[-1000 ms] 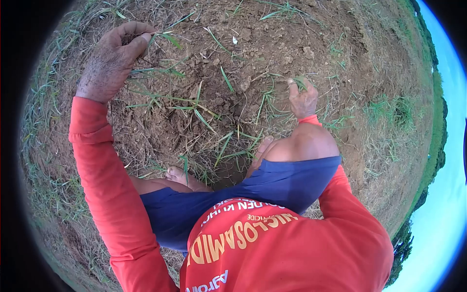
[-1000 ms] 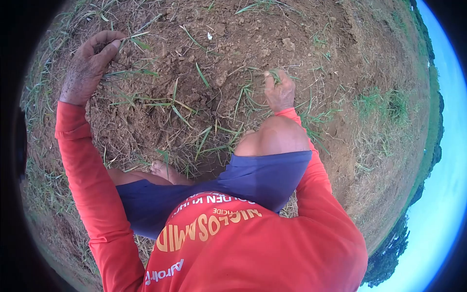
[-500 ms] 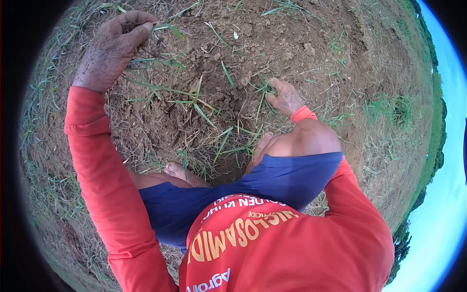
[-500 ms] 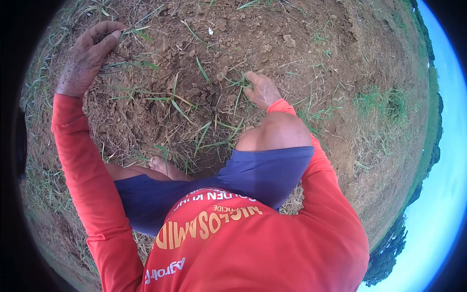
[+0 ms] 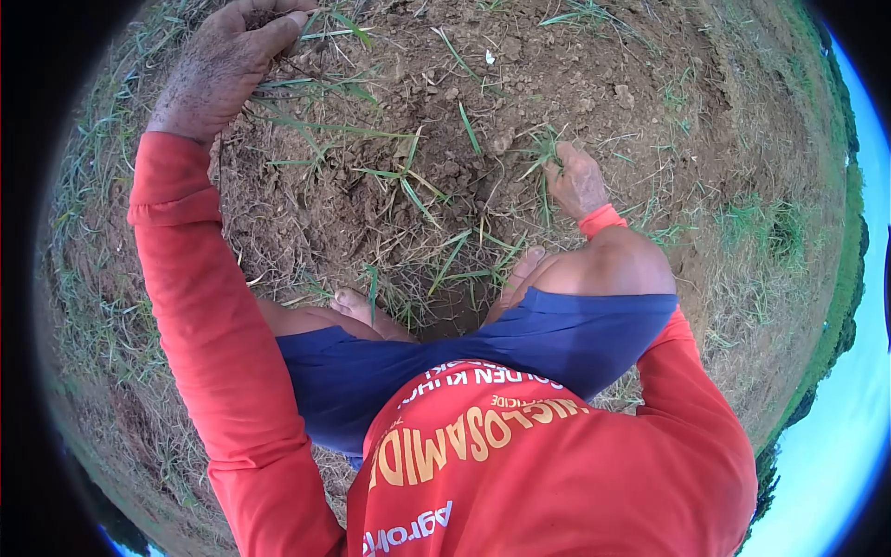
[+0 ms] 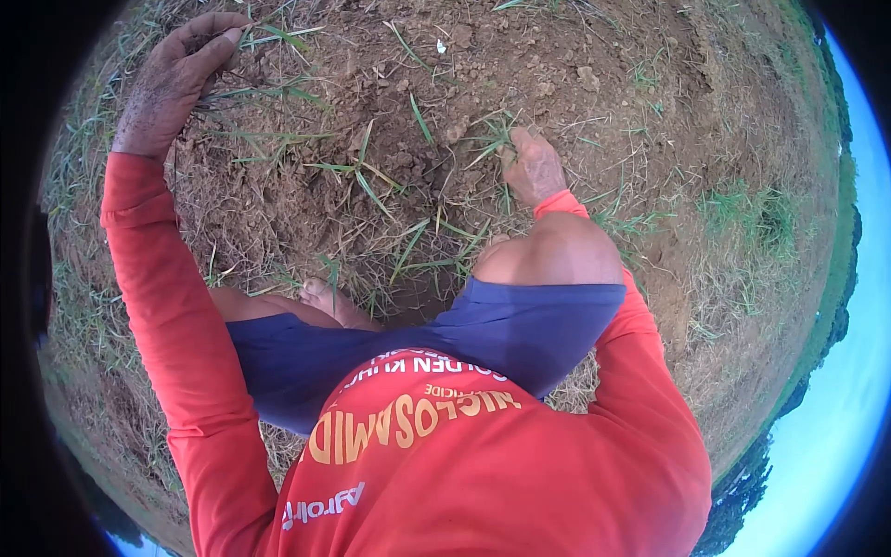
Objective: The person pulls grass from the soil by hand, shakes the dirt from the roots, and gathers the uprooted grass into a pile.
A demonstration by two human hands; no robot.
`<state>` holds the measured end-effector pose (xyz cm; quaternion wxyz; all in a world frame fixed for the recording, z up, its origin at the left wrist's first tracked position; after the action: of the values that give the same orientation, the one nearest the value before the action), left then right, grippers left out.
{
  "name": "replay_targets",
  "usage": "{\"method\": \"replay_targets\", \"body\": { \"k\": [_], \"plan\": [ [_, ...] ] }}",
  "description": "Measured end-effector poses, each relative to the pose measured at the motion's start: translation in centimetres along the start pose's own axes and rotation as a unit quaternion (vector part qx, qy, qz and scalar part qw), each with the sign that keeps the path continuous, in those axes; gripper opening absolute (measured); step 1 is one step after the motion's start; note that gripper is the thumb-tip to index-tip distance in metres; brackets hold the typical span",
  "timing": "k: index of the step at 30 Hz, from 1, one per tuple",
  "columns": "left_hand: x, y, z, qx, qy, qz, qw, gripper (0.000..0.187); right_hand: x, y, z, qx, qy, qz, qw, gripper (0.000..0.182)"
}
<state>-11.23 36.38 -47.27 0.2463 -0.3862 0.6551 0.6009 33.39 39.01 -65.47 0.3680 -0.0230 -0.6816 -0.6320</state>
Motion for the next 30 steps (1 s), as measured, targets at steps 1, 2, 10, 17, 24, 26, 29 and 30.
{"method": "replay_targets", "body": {
  "k": [1, 2, 10, 17, 24, 26, 29, 30],
  "plan": [
    [0.1, 0.1, 0.1, 0.0, 0.006, 0.0, 1.0, 0.03, 0.2, 0.3, -0.1, 0.007, -0.031, -0.023, 0.999, 0.01],
    [-0.1, 0.0, 0.3, -0.001, 0.012, -0.002, 1.0, 0.03, -0.3, 0.6, 0.0, 0.008, -0.024, -0.004, 1.0, 0.011],
    [0.7, 0.3, 0.3, 0.004, -0.021, -0.038, 0.999, 0.031, -1.6, 4.3, 0.9, -0.011, -0.141, 0.147, 0.979, 0.02],
    [-1.2, 0.0, 0.3, -0.01, -0.023, 0.024, 0.999, 0.031, 3.2, 13.7, 3.6, 0.048, -0.244, 0.283, 0.926, 0.023],
    [-2.5, -0.9, 0.6, -0.007, -0.036, 0.012, 0.999, 0.027, -2.3, 10.8, 9.0, 0.011, -0.097, -0.165, 0.981, 0.03],
    [-3.1, -0.6, -0.2, -0.021, -0.013, -0.003, 1.0, 0.027, -2.3, 11.8, 10.3, 0.084, -0.262, 0.268, 0.923, 0.029],
    [-2.9, -2.2, -0.6, 0.005, -0.006, -0.067, 0.998, 0.026, 1.1, 12.9, 8.9, 0.061, -0.247, 0.514, 0.819, 0.027],
    [-2.8, -2.3, -0.3, 0.003, -0.013, -0.095, 0.995, 0.026, 2.1, 13.2, 9.7, 0.072, -0.238, 0.525, 0.814, 0.026]
  ]
}}
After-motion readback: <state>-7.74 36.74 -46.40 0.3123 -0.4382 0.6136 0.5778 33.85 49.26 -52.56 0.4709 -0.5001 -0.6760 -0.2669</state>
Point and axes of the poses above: each hand's wrist, its own z-axis towards the middle knuckle, its own y-axis out of the back of the hand, x = y × z, the point moved 5 cm from there along z, towards the middle knuckle, and after that the axes turned 6 degrees about z, right-handed, at the moved point
